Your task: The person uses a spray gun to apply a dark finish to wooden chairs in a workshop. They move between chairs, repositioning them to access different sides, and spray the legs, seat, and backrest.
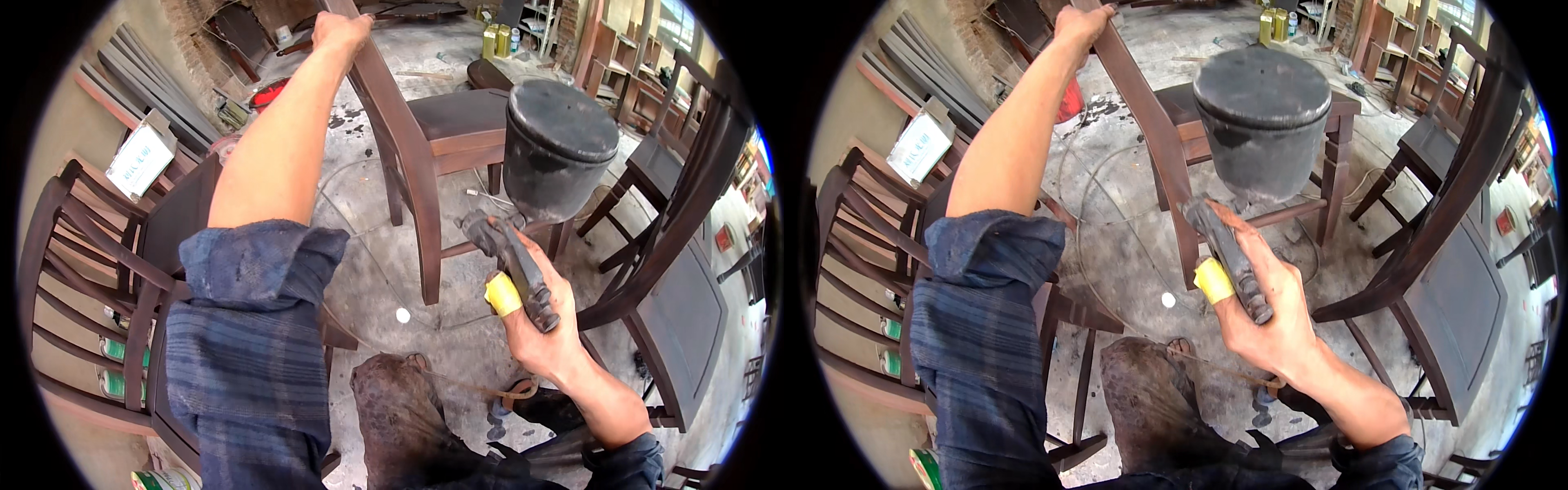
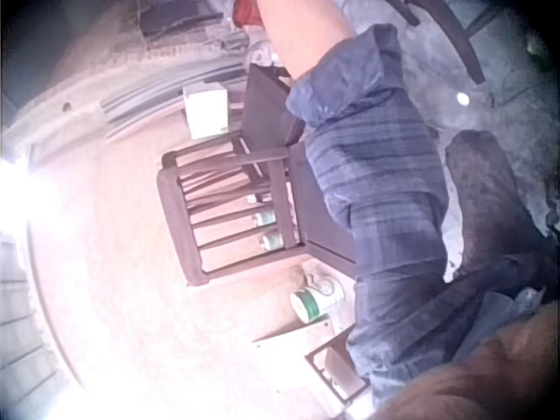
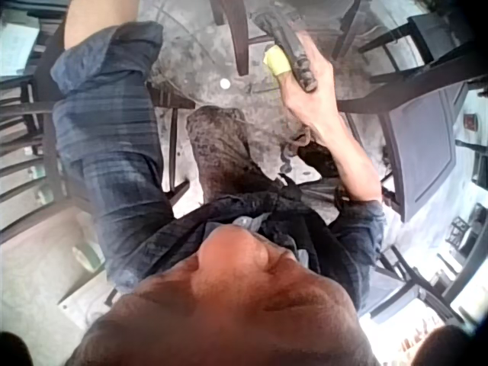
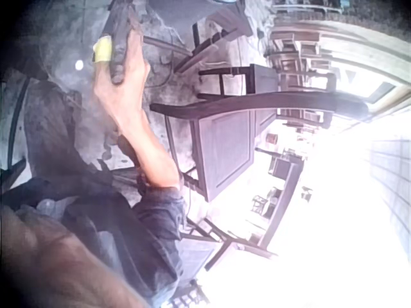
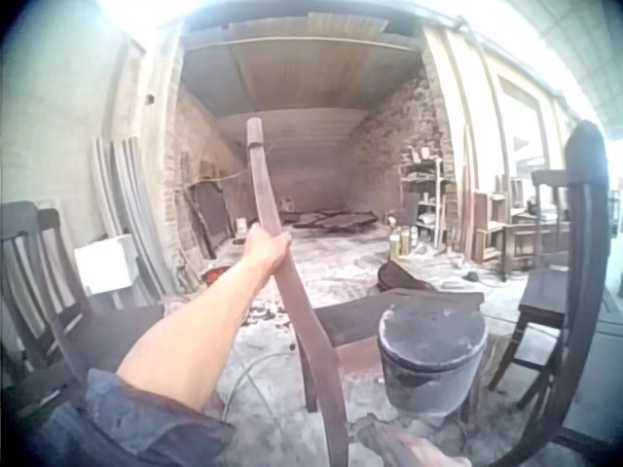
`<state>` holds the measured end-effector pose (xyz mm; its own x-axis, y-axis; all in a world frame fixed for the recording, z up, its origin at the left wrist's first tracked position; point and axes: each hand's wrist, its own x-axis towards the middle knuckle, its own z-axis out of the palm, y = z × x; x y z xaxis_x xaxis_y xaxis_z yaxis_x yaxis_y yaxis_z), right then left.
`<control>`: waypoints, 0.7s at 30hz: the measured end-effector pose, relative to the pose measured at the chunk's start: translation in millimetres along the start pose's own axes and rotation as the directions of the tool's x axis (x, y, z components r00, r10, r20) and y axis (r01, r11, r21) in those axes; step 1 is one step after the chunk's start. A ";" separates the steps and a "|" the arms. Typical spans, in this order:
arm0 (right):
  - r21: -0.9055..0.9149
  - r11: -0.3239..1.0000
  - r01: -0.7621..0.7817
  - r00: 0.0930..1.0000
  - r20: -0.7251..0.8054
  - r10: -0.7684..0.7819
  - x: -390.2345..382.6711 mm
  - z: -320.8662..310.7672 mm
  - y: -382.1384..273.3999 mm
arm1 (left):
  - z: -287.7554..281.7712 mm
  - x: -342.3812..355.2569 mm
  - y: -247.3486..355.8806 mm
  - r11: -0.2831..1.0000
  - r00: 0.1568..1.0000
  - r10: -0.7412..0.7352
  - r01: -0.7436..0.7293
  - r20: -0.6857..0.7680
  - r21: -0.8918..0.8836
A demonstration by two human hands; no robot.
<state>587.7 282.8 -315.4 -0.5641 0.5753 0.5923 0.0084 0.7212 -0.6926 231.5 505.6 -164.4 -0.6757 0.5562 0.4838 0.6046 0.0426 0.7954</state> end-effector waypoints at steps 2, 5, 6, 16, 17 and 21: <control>0.019 1.000 -0.007 1.000 0.000 0.007 -0.9 1.3 2.4 | -4.3 1.7 2.7 1.000 0.996 -0.015 0.016 0.090 -0.005; 0.015 1.000 -0.020 1.000 -0.010 0.020 -20.5 7.7 12.7 | -7.8 -1.8 -1.3 0.993 0.993 0.116 -0.116 -0.005 -0.028; 0.006 1.000 -0.025 1.000 -0.014 0.025 -30.8 10.3 18.1 | -8.4 -1.8 0.3 0.991 0.991 0.130 -0.130 0.013 -0.021; 0.098 0.883 -0.459 0.887 -0.011 0.462 -102.9 28.1 31.6 | -15.2 -7.2 13.9 0.997 0.998 0.012 -0.007 0.057 -0.080; 0.106 0.858 -0.502 0.864 0.008 0.504 -107.8 29.5 34.2 | -14.5 -7.7 14.7 0.996 1.000 0.013 -0.011 0.023 -0.090; 0.141 0.819 -0.556 0.830 0.037 0.557 -118.4 33.2 43.2 | -14.0 -8.2 17.5 0.991 0.999 0.005 0.002 0.047 -0.132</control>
<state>627.5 233.0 -429.1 -0.4944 0.8645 0.0904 0.2042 0.2166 -0.9547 241.7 490.2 -149.4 -0.6523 0.5949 0.4697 0.5424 -0.0664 0.8375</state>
